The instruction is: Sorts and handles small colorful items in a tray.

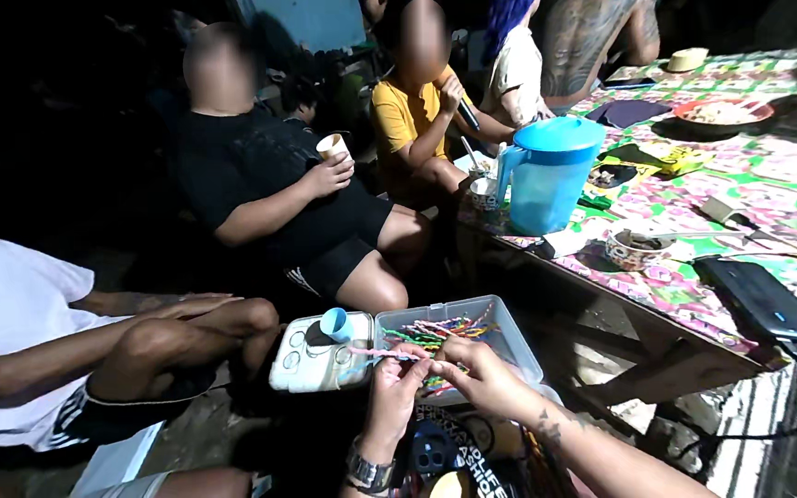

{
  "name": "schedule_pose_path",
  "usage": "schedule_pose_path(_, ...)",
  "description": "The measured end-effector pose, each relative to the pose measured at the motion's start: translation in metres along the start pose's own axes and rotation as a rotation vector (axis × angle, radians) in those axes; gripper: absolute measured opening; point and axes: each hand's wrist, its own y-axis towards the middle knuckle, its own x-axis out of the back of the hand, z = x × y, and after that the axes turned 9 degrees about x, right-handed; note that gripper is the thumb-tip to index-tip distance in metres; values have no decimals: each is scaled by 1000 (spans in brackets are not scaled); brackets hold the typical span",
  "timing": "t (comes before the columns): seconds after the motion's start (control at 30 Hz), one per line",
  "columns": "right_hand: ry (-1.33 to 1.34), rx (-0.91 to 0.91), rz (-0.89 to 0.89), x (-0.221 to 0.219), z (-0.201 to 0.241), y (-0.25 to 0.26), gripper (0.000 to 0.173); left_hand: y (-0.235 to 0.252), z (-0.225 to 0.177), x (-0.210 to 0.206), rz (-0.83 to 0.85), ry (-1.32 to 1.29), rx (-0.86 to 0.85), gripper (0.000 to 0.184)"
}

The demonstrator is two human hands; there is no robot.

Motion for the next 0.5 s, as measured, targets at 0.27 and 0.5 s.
schedule_pose_path(0.27,-392,96,41,18,17,3,24,3,-23,-6,-321,-192,178,20)
schedule_pose_path(0.5,-550,-33,50,52,5,-8,17,8,-23,9,-690,-168,-87,12)
